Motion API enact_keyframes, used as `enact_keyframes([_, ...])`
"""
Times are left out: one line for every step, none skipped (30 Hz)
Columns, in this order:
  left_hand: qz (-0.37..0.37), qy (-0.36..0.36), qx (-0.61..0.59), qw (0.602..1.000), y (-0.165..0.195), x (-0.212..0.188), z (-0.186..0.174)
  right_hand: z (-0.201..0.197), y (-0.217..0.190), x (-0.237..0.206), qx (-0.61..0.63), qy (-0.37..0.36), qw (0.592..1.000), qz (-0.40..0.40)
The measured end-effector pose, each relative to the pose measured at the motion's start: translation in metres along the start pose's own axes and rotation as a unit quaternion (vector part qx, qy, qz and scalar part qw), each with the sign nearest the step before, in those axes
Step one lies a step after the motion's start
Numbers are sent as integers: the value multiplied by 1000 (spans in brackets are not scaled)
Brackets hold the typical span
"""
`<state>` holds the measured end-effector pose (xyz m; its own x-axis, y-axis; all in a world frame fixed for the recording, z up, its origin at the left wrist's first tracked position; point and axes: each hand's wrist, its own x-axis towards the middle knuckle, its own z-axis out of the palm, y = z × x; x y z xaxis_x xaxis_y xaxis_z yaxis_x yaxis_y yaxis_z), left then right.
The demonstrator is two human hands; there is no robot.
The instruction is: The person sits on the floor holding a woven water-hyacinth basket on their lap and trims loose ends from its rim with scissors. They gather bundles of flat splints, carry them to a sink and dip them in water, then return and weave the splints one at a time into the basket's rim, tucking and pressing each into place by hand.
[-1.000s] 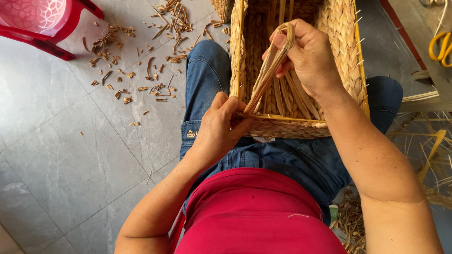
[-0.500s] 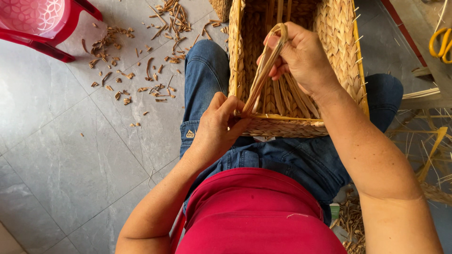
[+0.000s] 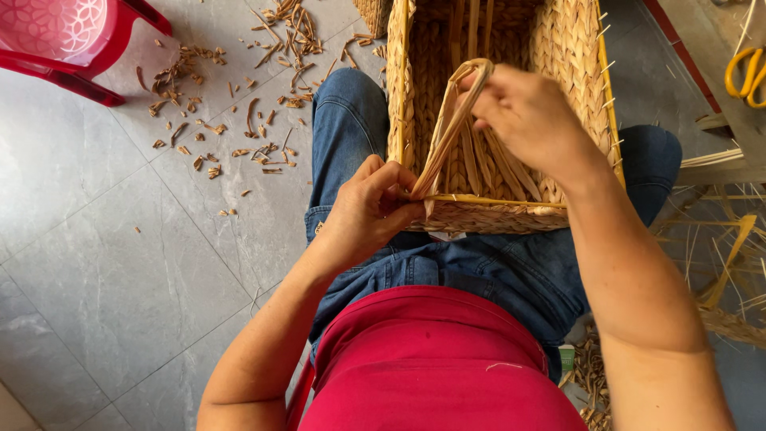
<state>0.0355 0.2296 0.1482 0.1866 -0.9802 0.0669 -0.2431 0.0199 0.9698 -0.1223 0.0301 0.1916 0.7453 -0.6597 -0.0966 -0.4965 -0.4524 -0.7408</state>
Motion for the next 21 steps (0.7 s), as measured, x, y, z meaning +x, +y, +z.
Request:
enact_keyframes([3, -12, -17, 1000, -1, 0, -2, 0, -4, -11, -58, 53, 996, -35])
enact_keyframes([-12, -15, -25, 1000, -2, 0, -2, 0, -8, -30, -116, 106, 985, -72])
enact_keyframes([-26, -17, -32, 999, -4, 0, -3, 2, -11, -48, -174, 158, 966, -109])
enact_keyframes([-41, -20, -39, 998, -5, 0, -3, 9, -14, -61, -166, 151, 958, -181])
enact_keyframes([-46, -15, -38, 998, -7, 0, -3, 16, -16, -74, -156, 141, 945, -252])
enact_keyframes([-51, -9, -36, 998, -8, 1, -1, 27, -17, -85, -200, 125, 936, -263])
enact_keyframes([-54, -3, -35, 998, -10, 1, 0, 37, -18, -91, -243, 109, 924, -274])
enact_keyframes([-41, 9, -25, 999, -11, 1, 2, 44, -18, -94, -247, 126, 918, -284])
enact_keyframes([-28, 20, -16, 999, -12, 1, 3, 50, -18, -96, -251, 141, 912, -292])
enact_keyframes([-16, 32, -6, 999, -12, 0, 5, 55, -17, -96, -253, 156, 906, -302])
enact_keyframes([-23, 33, -16, 999, -12, -1, 6, 59, -16, -95, -248, 166, 902, -313])
enact_keyframes([-27, 35, -25, 999, -12, -1, 7, 62, -15, -94, -243, 177, 897, -325])
enact_keyframes([-30, 37, -33, 998, -12, 0, 8, 64, -13, -93, -238, 190, 891, -336])
enact_keyframes([-34, 37, -28, 998, -12, 0, 8, 64, -10, -94, -212, 172, 890, -366])
enact_keyframes([-38, 38, -24, 998, -11, 0, 8, 64, -8, -97, -185, 151, 887, -395])
enact_keyframes([-44, 39, -21, 998, -11, 0, 8, 63, -5, -102, -158, 129, 883, -423])
enact_keyframes([-34, 42, -14, 998, -11, 0, 8, 60, -3, -113, -114, 96, 895, -420])
enact_keyframes([-24, 44, -7, 999, -10, 0, 7, 56, -2, -127, -70, 63, 905, -415])
enact_keyframes([-14, 48, 1, 999, -10, 0, 7, 50, 0, -139, -26, 29, 911, -410])
enact_keyframes([-17, 48, 3, 999, -10, 0, 7, 41, -1, -156, 45, 0, 914, -403])
enact_keyframes([-20, 47, 6, 999, -10, 1, 7, 31, -4, -173, 156, -30, 906, -391])
